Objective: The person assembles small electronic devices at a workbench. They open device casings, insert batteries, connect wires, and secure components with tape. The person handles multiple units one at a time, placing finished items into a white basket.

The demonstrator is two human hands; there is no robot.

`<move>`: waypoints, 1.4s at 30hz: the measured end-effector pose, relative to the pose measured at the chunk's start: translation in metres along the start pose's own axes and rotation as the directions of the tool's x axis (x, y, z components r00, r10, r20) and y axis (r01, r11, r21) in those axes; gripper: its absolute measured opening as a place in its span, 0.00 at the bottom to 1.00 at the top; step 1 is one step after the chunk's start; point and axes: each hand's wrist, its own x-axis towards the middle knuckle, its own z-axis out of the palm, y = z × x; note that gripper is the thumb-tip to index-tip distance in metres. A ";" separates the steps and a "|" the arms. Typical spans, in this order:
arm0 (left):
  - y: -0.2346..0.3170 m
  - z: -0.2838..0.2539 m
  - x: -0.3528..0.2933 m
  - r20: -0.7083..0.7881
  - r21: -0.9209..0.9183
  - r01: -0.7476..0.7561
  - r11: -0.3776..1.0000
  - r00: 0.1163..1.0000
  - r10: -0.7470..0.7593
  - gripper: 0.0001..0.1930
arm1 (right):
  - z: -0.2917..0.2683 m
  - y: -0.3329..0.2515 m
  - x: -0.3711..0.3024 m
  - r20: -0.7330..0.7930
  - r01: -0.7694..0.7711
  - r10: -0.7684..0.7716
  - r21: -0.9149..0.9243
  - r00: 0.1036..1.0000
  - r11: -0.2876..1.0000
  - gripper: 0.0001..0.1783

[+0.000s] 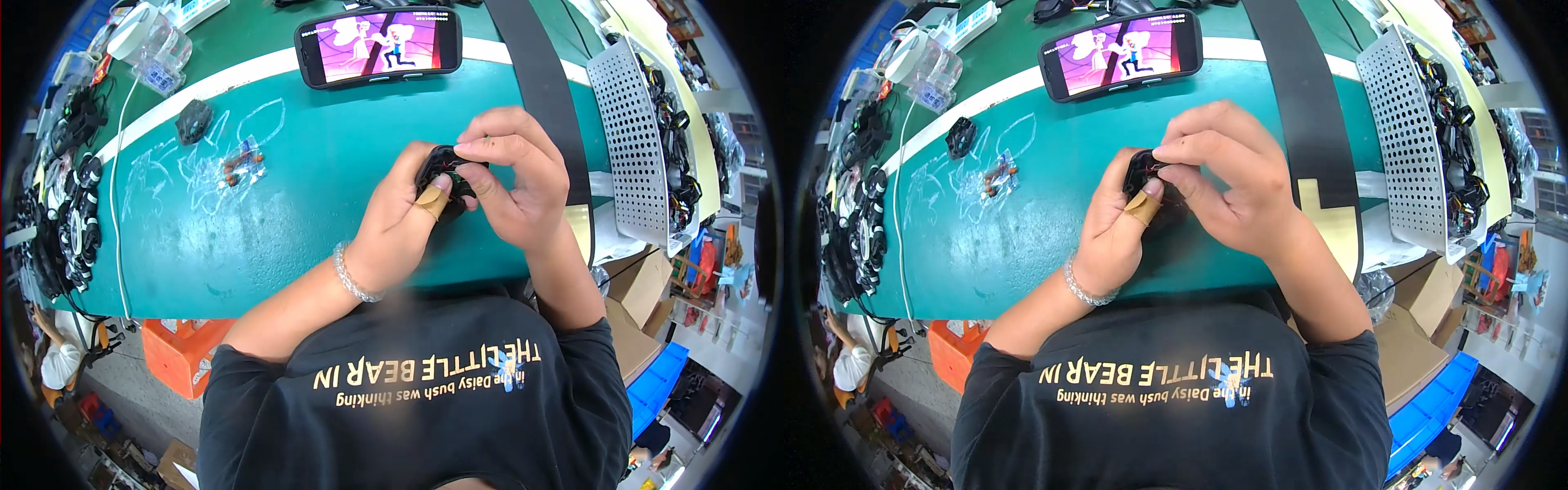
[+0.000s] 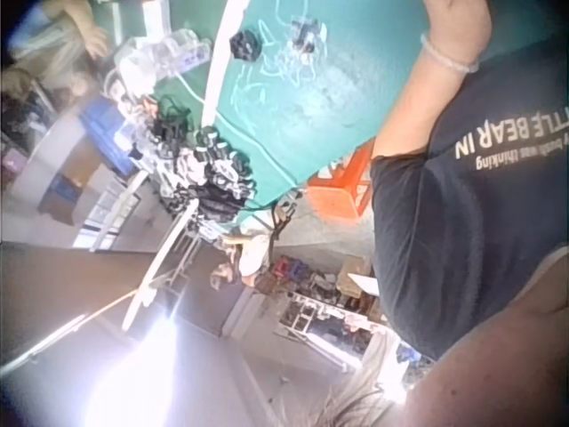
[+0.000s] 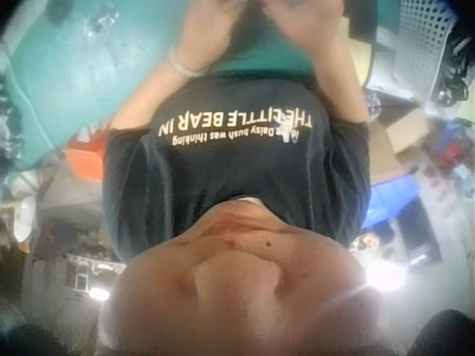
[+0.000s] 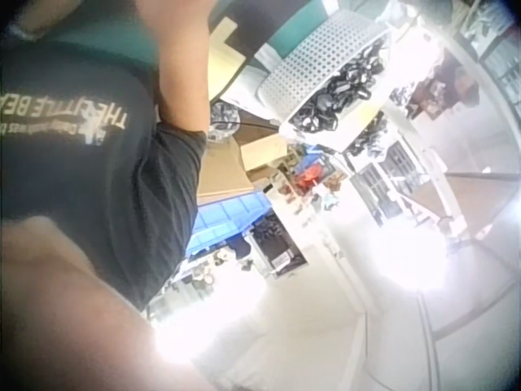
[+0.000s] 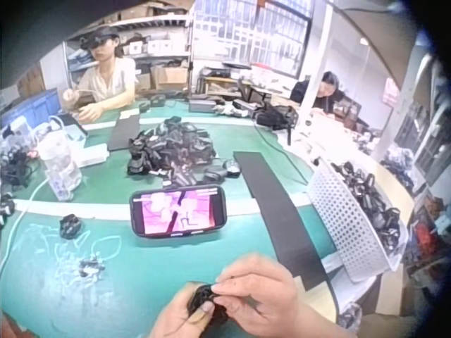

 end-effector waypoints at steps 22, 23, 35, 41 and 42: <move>0.000 -0.005 0.002 0.071 0.130 -0.028 0.991 0.997 0.019 0.07 | -0.009 -0.005 -0.007 0.292 -0.475 0.377 0.461 0.879 0.750 0.05; -0.001 -0.004 0.002 0.069 0.130 -0.041 0.991 0.997 0.032 0.07 | -0.011 -0.004 -0.006 0.299 -0.452 0.348 0.438 0.888 0.777 0.05; -0.004 -0.006 0.002 0.148 0.250 -0.112 0.962 0.986 0.076 0.06 | -0.018 -0.005 -0.005 0.231 -0.228 0.164 0.286 0.959 0.931 0.07; 0.000 0.000 0.002 0.001 0.080 0.014 0.997 1.000 -0.014 0.07 | 0.000 -0.002 -0.007 0.018 -0.097 0.097 0.025 0.995 0.995 0.10; -0.002 0.000 0.002 -0.013 0.082 0.007 0.997 1.000 -0.006 0.07 | 0.004 0.000 -0.009 -0.014 -0.091 0.091 0.007 0.996 0.996 0.10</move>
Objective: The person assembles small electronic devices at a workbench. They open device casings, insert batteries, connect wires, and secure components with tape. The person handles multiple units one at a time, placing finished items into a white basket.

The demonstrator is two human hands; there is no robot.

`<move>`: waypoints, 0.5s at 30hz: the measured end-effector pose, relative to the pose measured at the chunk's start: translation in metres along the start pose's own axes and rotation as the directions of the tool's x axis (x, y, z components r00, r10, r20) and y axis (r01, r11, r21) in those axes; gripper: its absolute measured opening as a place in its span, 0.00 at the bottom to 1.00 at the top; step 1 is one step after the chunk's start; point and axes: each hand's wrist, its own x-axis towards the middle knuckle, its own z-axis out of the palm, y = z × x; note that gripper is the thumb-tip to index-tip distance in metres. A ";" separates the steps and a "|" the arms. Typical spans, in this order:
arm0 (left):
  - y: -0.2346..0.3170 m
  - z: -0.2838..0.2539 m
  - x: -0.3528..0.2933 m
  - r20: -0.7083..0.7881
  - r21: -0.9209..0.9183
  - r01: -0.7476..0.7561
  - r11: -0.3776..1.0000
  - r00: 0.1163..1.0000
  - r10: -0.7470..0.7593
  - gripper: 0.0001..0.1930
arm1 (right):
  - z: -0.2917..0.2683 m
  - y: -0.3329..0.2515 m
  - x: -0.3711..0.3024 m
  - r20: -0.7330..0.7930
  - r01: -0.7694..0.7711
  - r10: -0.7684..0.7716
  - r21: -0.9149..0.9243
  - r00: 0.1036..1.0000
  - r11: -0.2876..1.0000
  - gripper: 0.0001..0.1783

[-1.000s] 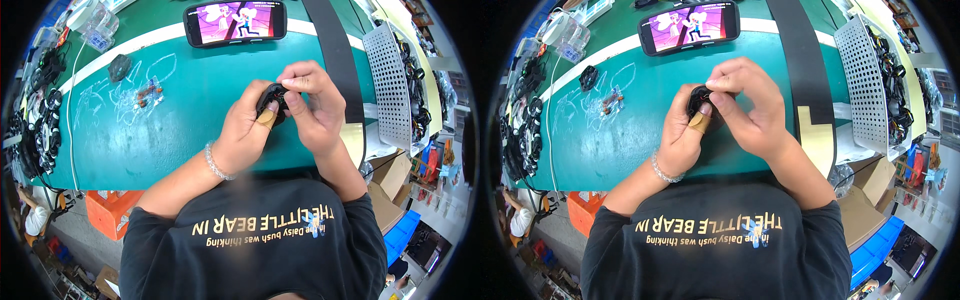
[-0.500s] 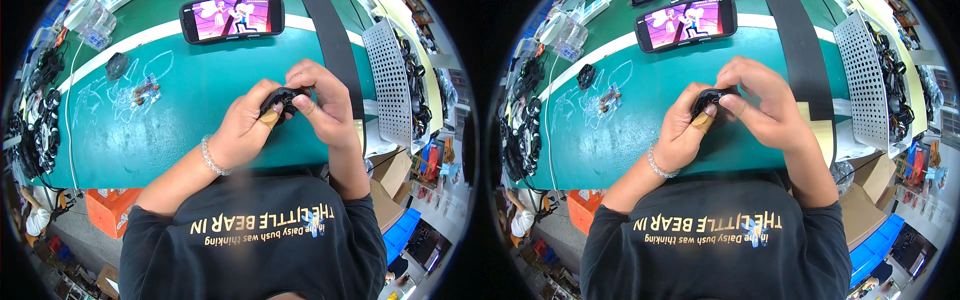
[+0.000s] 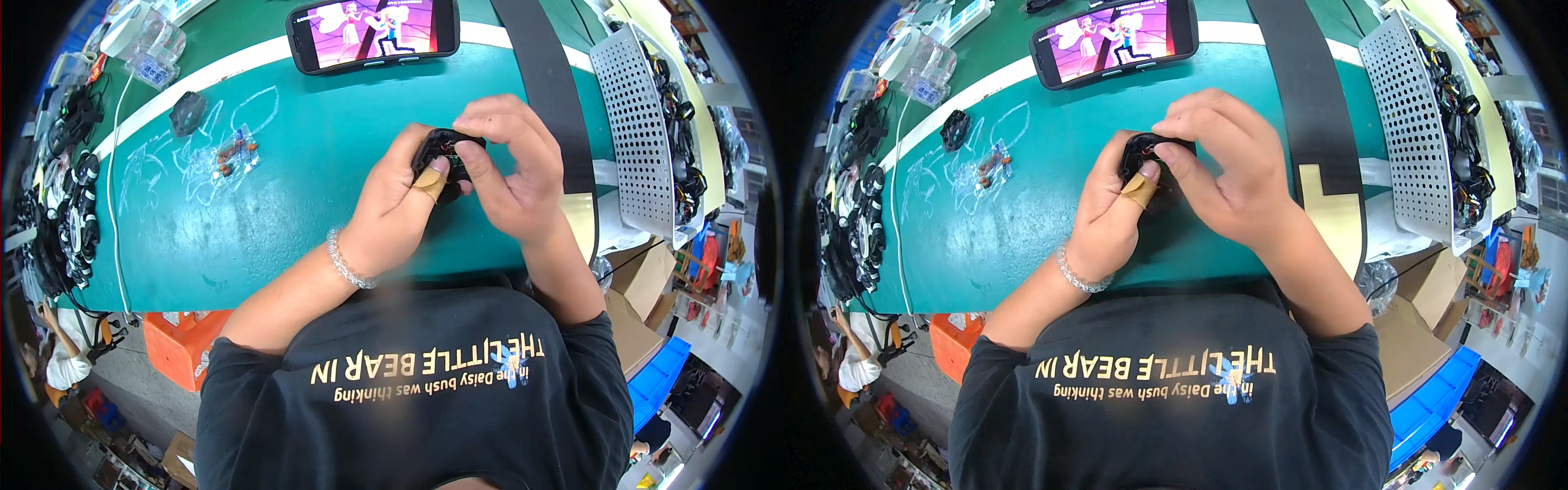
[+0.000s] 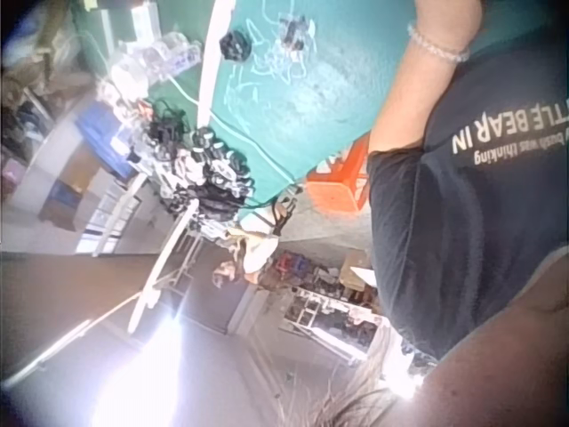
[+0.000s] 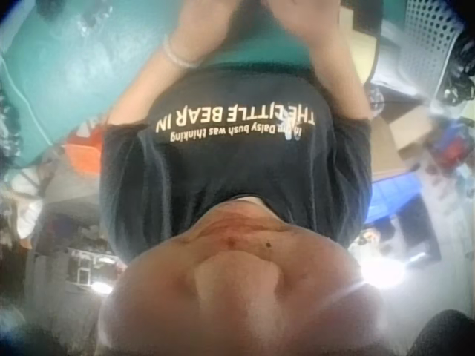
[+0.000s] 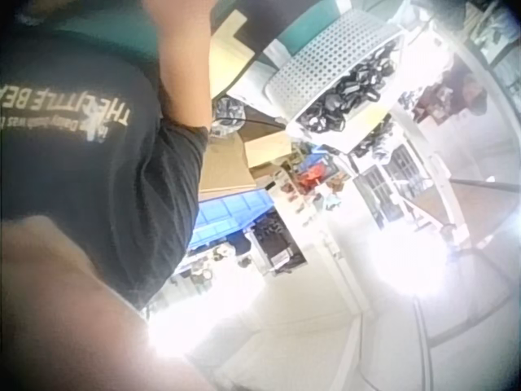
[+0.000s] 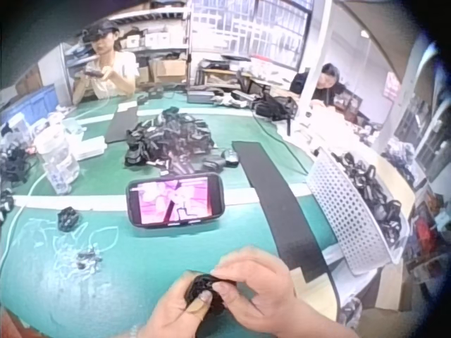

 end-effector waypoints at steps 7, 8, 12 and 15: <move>-0.012 -0.004 0.002 -0.035 -0.259 0.108 0.960 0.992 -0.121 0.11 | 0.010 0.012 -0.001 0.012 0.046 -0.045 -0.147 0.999 0.988 0.12; -0.012 -0.004 0.002 -0.030 -0.260 0.125 0.958 0.990 -0.138 0.12 | 0.009 0.012 0.000 0.040 0.027 -0.021 -0.161 0.999 0.987 0.12; -0.011 -0.004 0.003 -0.022 -0.238 0.150 0.960 0.987 -0.160 0.12 | 0.008 0.013 0.002 0.115 -0.066 0.089 -0.193 0.989 0.979 0.11; -0.013 -0.006 0.003 -0.028 -0.185 0.141 0.973 0.989 -0.148 0.12 | 0.010 0.010 0.003 0.128 -0.114 0.142 -0.200 0.982 0.973 0.10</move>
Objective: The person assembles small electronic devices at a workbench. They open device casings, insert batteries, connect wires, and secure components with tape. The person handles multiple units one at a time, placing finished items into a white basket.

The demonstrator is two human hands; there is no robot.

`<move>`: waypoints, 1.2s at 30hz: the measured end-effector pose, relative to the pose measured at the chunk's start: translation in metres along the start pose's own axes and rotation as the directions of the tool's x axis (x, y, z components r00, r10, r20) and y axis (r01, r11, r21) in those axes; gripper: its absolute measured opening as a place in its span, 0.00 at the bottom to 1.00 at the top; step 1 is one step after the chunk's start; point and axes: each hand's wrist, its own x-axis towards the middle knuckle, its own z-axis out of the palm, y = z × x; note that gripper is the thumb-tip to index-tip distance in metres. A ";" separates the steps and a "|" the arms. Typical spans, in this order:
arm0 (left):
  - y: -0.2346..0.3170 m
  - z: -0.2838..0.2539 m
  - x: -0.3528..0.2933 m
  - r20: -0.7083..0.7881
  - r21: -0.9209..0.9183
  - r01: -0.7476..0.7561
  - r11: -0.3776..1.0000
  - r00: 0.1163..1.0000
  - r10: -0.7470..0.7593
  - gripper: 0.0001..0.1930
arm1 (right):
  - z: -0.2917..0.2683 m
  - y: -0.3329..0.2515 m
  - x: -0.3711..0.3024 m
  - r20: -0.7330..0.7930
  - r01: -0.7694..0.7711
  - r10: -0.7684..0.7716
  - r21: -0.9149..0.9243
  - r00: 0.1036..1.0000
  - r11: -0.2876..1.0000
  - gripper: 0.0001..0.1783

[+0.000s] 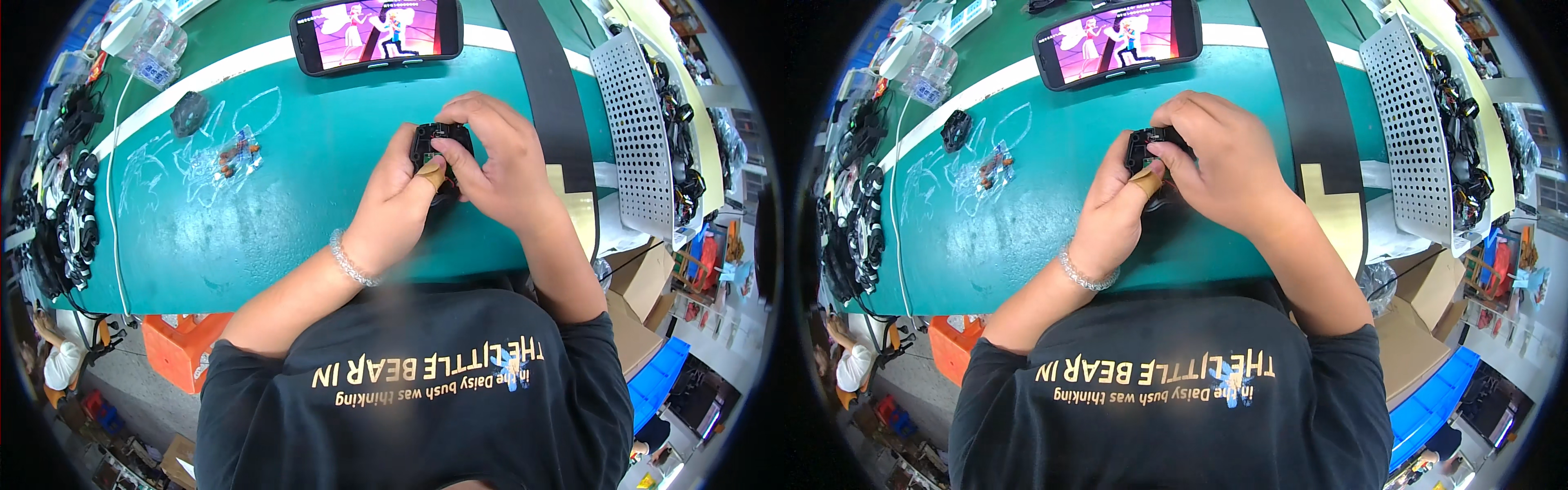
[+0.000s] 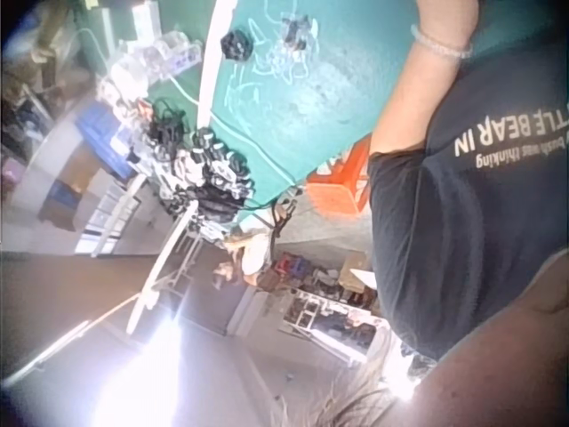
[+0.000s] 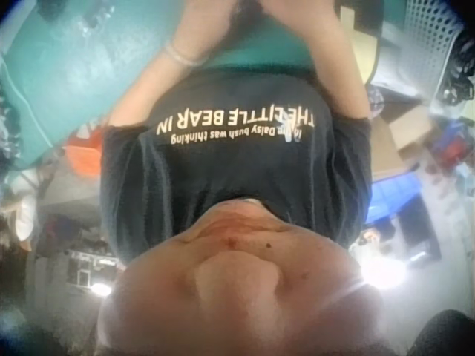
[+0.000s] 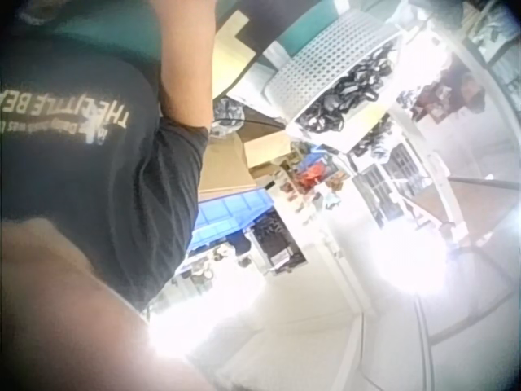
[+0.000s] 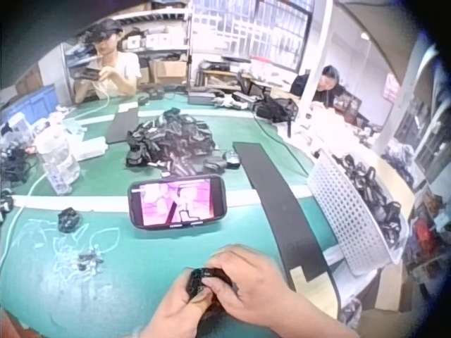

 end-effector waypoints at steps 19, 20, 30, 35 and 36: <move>0.004 0.006 -0.003 0.043 0.119 -0.087 0.989 0.996 0.082 0.06 | -0.013 -0.004 -0.003 0.078 -0.031 0.021 0.131 0.997 0.991 0.07; 0.006 0.007 -0.004 0.037 0.154 -0.116 0.981 0.993 0.112 0.05 | -0.015 -0.007 -0.002 0.080 -0.057 0.042 0.200 0.996 0.978 0.06; 0.006 0.003 -0.007 0.114 0.490 -0.361 0.794 0.929 0.352 0.06 | -0.001 -0.016 -0.020 0.016 -0.180 0.212 0.595 0.977 0.783 0.07; 0.005 0.001 -0.008 0.178 0.579 -0.464 0.671 0.874 0.452 0.10 | 0.011 -0.023 -0.028 -0.015 -0.162 0.299 0.814 0.954 0.558 0.07; 0.005 0.001 -0.008 0.195 0.595 -0.487 0.640 0.859 0.473 0.11 | 0.011 -0.025 -0.029 -0.003 -0.171 0.307 0.827 0.952 0.536 0.07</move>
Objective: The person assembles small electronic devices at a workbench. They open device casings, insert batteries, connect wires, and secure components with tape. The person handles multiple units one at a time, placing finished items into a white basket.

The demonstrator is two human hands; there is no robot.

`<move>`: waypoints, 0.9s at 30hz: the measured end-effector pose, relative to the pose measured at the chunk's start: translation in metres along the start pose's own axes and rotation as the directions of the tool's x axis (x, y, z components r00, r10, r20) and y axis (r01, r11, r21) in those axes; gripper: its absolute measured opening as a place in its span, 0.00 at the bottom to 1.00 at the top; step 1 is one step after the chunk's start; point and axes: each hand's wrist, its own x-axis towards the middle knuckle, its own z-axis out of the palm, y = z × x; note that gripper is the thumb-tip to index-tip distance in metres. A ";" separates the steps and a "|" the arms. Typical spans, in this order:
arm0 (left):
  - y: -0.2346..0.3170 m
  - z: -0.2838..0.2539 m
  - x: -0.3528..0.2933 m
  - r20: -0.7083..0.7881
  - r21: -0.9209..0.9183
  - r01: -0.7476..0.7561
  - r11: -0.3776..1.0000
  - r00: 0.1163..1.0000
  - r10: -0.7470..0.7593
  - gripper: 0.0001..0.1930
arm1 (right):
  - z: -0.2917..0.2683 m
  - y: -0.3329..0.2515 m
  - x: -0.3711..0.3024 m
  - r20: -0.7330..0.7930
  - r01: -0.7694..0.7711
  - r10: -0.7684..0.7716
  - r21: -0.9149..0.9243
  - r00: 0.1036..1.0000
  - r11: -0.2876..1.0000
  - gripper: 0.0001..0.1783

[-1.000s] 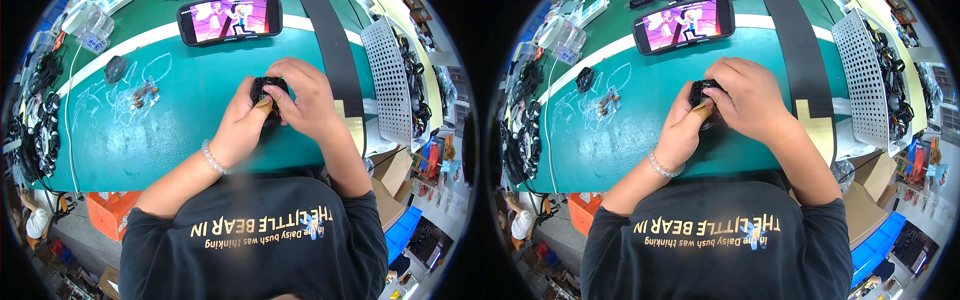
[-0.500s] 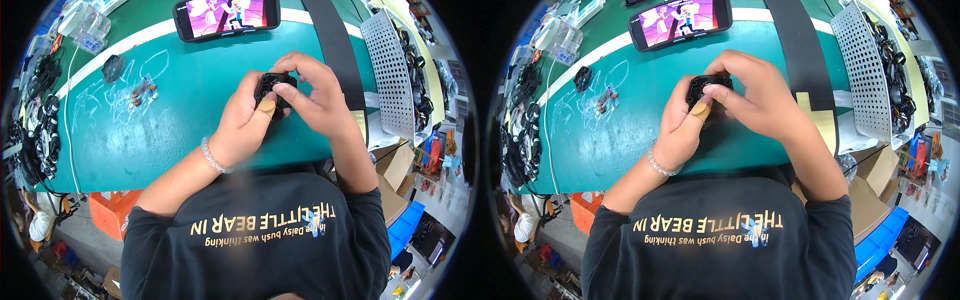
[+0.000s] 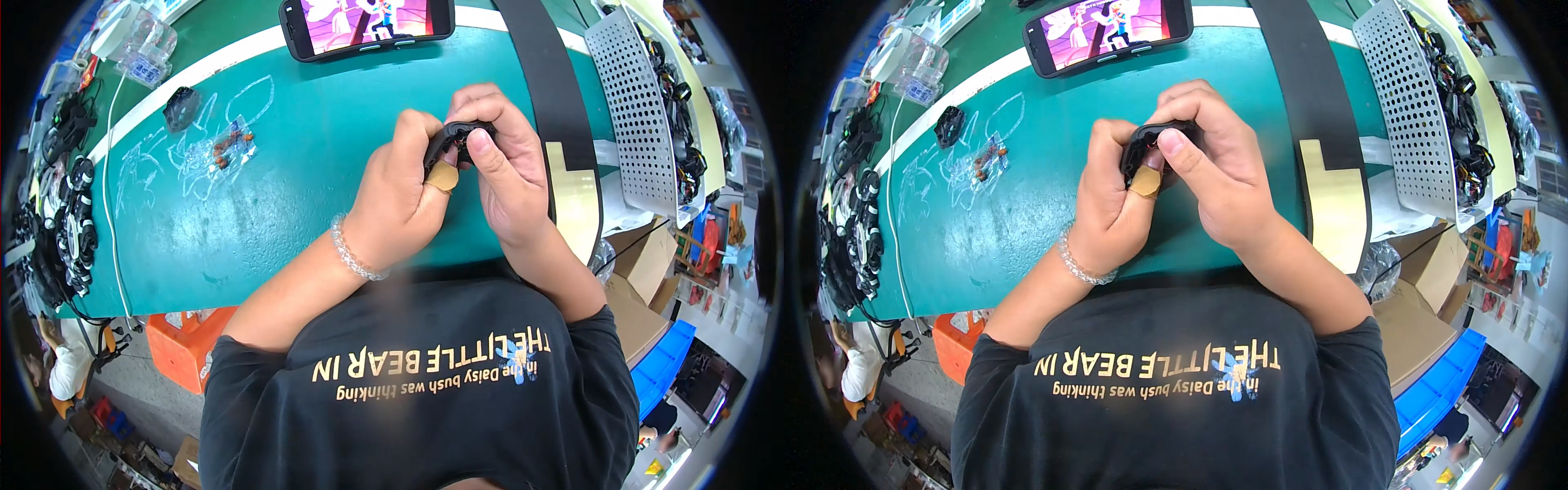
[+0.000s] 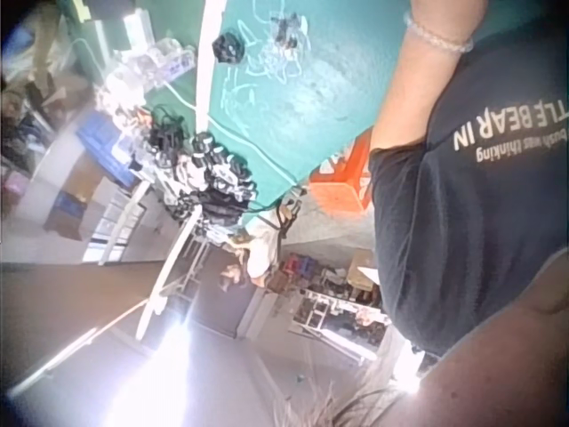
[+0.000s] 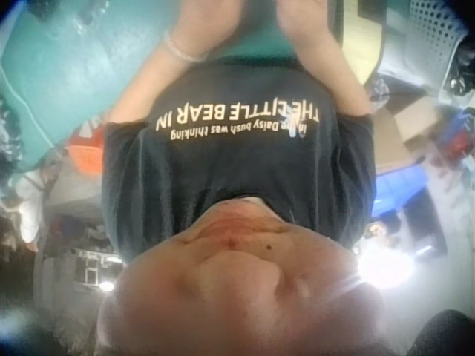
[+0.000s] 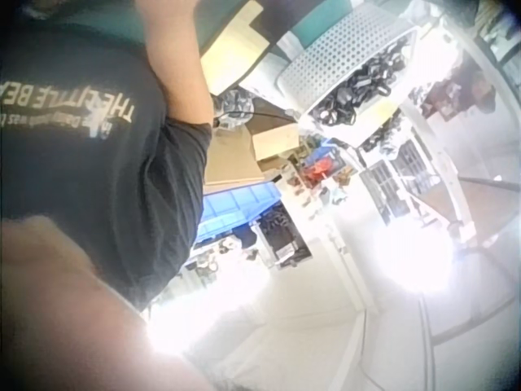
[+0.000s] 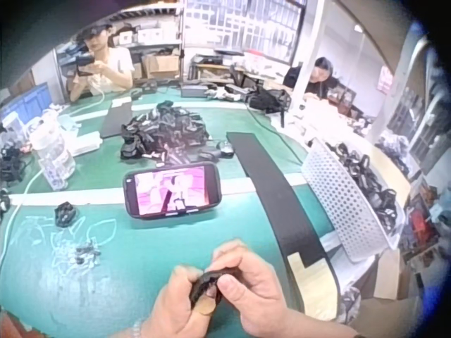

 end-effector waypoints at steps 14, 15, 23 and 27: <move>0.000 0.001 -0.001 0.029 -0.073 0.051 0.996 0.998 -0.049 0.08 | 0.004 -0.009 -0.007 -0.071 -0.058 0.056 -0.027 0.996 0.998 0.06; -0.001 0.003 -0.001 0.024 -0.148 0.118 0.982 0.993 -0.115 0.07 | 0.003 -0.010 -0.005 -0.065 -0.025 0.014 -0.164 0.998 0.986 0.06; 0.002 0.006 0.002 0.129 -0.606 0.360 0.710 0.925 -0.359 0.07 | -0.016 -0.011 0.020 0.251 0.423 -0.370 -0.741 0.895 0.521 0.10; -0.001 0.006 0.001 0.158 -0.604 0.376 0.703 0.921 -0.357 0.07 | -0.017 -0.016 0.023 0.300 0.410 -0.290 -0.772 0.909 0.485 0.10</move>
